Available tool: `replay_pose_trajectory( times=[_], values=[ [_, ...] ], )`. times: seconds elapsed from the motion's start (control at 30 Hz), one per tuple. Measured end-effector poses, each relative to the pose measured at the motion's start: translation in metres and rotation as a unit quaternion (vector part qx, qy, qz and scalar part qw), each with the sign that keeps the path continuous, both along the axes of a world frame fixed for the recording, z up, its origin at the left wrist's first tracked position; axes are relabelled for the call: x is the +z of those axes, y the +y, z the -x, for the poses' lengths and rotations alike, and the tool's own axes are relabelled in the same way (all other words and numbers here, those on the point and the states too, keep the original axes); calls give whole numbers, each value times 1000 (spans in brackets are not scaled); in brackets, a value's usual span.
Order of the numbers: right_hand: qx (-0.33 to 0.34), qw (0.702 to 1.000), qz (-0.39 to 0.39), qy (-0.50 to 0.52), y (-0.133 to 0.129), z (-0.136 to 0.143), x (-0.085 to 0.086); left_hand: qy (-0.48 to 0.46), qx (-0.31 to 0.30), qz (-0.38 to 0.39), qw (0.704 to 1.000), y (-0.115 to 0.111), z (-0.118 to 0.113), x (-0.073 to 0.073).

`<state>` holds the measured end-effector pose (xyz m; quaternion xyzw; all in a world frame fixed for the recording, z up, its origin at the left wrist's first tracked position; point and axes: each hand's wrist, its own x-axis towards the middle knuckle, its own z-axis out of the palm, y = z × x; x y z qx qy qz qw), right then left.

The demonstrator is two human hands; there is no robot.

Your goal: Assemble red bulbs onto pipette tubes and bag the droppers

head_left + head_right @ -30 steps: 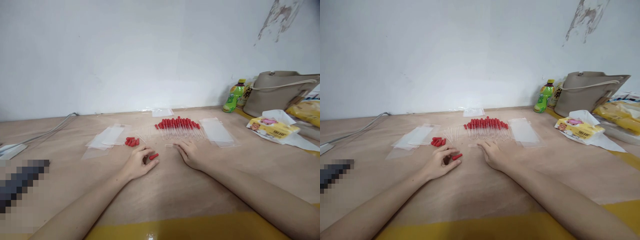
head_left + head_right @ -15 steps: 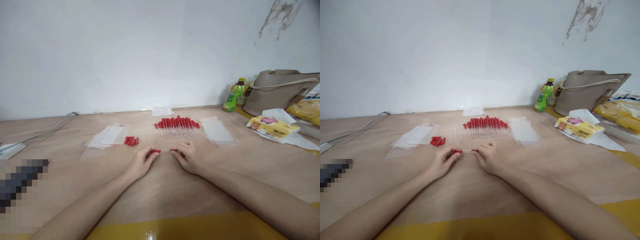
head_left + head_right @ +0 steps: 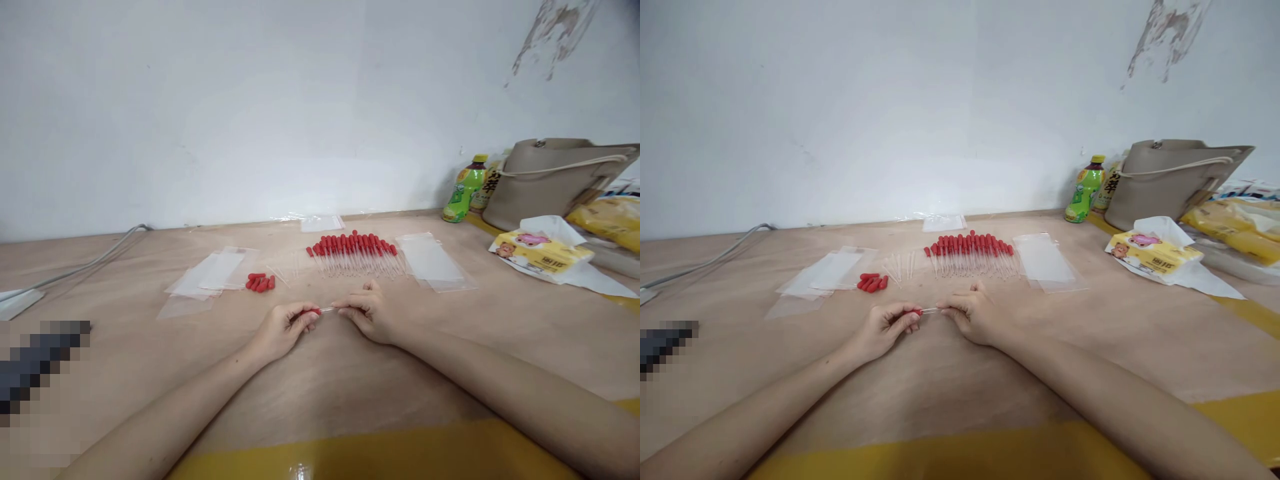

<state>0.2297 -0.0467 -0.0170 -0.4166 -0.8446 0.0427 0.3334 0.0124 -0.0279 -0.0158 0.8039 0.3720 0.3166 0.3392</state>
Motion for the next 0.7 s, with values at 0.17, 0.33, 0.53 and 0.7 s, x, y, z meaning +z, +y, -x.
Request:
replay_pose_trajectory(
  times=[0.17,0.33,0.53,0.7],
  values=[
    [21,999,-21,-35,2,-4,9,16,-24,15,999,-2,0,1],
    [1,994,-63,-88,-1,-4,14,24,-2,-9,1000,-2,0,3],
    [-51,996,-40,-59,-8,2,15,19,26,-26,999,1,-2,3],
    [-6,999,-12,-39,-3,0,12,-7,5,9,1000,1,-1,2]
  ],
)
